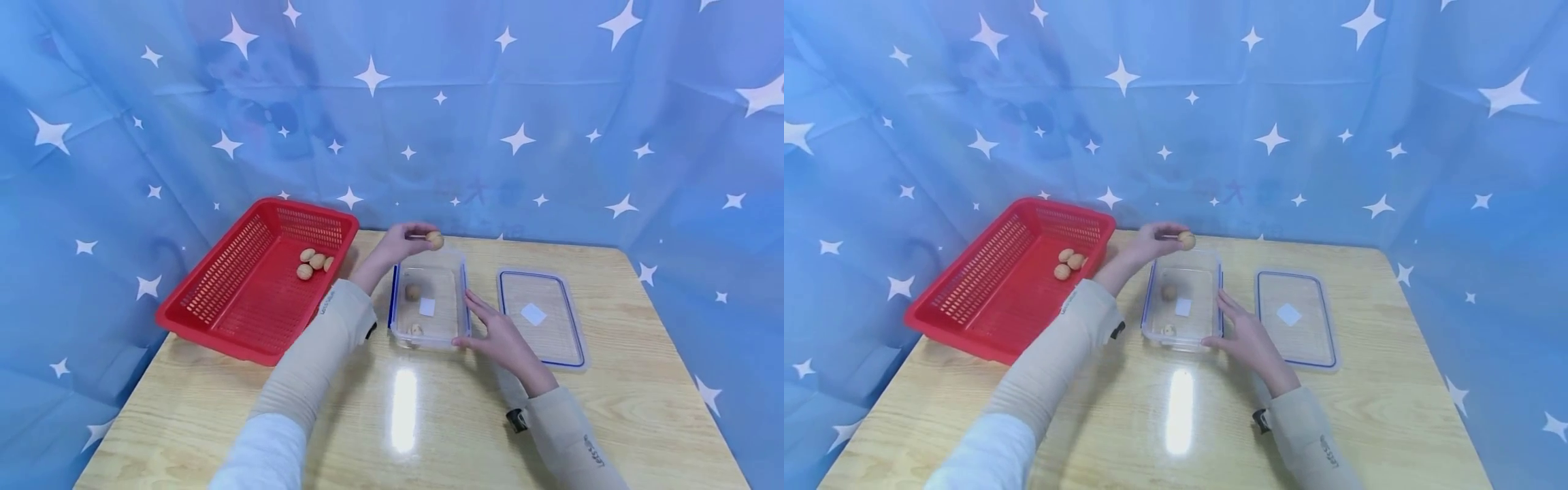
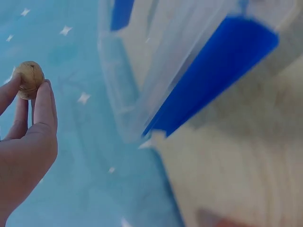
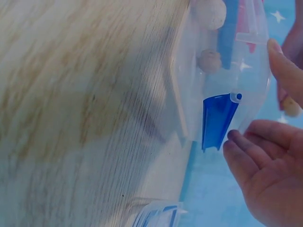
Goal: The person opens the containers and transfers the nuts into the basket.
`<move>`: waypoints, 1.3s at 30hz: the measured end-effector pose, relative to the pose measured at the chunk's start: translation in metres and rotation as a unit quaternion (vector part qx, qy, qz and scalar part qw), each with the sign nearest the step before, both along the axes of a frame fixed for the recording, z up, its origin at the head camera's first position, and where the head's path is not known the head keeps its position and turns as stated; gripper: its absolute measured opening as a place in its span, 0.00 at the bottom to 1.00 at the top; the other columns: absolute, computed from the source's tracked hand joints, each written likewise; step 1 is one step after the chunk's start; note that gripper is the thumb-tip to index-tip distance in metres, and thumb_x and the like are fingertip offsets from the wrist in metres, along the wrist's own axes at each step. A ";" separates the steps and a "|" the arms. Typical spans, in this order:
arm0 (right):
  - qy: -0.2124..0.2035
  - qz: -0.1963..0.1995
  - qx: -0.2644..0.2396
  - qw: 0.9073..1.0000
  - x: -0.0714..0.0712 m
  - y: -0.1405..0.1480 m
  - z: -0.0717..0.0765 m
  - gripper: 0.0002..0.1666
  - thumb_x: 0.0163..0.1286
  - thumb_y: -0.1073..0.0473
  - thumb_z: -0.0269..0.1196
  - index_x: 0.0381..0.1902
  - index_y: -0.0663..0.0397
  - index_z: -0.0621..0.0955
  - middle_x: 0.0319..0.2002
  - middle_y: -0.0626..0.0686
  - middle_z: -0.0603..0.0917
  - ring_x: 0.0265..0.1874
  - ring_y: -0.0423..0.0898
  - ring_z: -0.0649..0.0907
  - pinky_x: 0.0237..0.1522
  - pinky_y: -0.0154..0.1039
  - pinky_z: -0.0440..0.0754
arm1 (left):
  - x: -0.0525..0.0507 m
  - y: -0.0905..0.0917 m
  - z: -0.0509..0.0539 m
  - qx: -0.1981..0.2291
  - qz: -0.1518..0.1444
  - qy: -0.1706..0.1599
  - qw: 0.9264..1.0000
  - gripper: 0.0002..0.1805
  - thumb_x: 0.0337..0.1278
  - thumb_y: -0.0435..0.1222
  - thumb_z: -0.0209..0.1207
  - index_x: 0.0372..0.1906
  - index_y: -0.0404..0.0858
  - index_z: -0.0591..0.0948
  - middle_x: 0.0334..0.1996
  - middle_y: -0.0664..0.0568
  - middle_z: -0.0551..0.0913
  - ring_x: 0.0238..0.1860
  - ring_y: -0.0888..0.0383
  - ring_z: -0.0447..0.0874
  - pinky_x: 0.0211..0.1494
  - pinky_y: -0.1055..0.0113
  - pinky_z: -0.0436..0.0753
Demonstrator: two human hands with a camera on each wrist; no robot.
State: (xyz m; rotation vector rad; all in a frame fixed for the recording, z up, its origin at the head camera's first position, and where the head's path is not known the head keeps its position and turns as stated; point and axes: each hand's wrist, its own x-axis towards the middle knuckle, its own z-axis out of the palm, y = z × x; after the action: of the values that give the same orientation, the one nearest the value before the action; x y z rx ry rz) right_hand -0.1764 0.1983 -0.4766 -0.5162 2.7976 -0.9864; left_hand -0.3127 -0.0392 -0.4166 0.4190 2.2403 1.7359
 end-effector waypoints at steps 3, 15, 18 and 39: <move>0.004 0.001 -0.001 1.000 0.000 -0.001 0.000 0.57 0.60 0.42 0.72 0.77 0.61 0.58 0.79 0.61 0.55 0.74 0.67 0.61 0.71 0.65 0.65 | -0.001 -0.012 0.016 0.002 0.013 0.010 1.000 0.22 0.65 0.34 0.62 0.63 0.39 0.78 0.62 0.43 0.79 0.65 0.48 0.77 0.67 0.57 0.79; -0.008 -0.012 0.007 1.000 0.006 0.000 -0.004 0.56 0.59 0.44 0.72 0.77 0.60 0.59 0.79 0.61 0.55 0.73 0.68 0.62 0.71 0.65 0.64 | 0.000 -0.062 0.045 -0.009 0.053 0.015 0.998 0.22 0.66 0.37 0.61 0.64 0.43 0.78 0.62 0.47 0.79 0.64 0.51 0.77 0.68 0.56 0.77; -0.004 -0.011 0.011 1.000 0.007 0.000 -0.005 0.56 0.59 0.45 0.72 0.76 0.61 0.59 0.78 0.62 0.56 0.73 0.68 0.62 0.71 0.65 0.64 | 0.003 -0.077 0.049 -0.023 0.078 0.001 0.997 0.22 0.65 0.40 0.63 0.63 0.47 0.78 0.62 0.50 0.78 0.63 0.52 0.76 0.70 0.53 0.75; 0.007 -0.002 0.008 1.000 0.003 -0.002 0.001 0.57 0.59 0.44 0.73 0.76 0.61 0.59 0.78 0.62 0.56 0.73 0.68 0.61 0.71 0.65 0.64 | 0.012 -0.176 0.046 -0.026 0.179 -0.039 0.983 0.26 0.68 0.41 0.60 0.69 0.47 0.73 0.66 0.49 0.72 0.63 0.54 0.72 0.71 0.57 0.75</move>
State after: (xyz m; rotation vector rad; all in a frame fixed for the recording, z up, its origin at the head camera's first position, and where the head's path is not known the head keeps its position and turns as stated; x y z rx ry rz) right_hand -0.1738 0.1962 -0.4758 -0.5181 2.8168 -0.9638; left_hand -0.3011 -0.2153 -0.3704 -0.0707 2.4104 1.8146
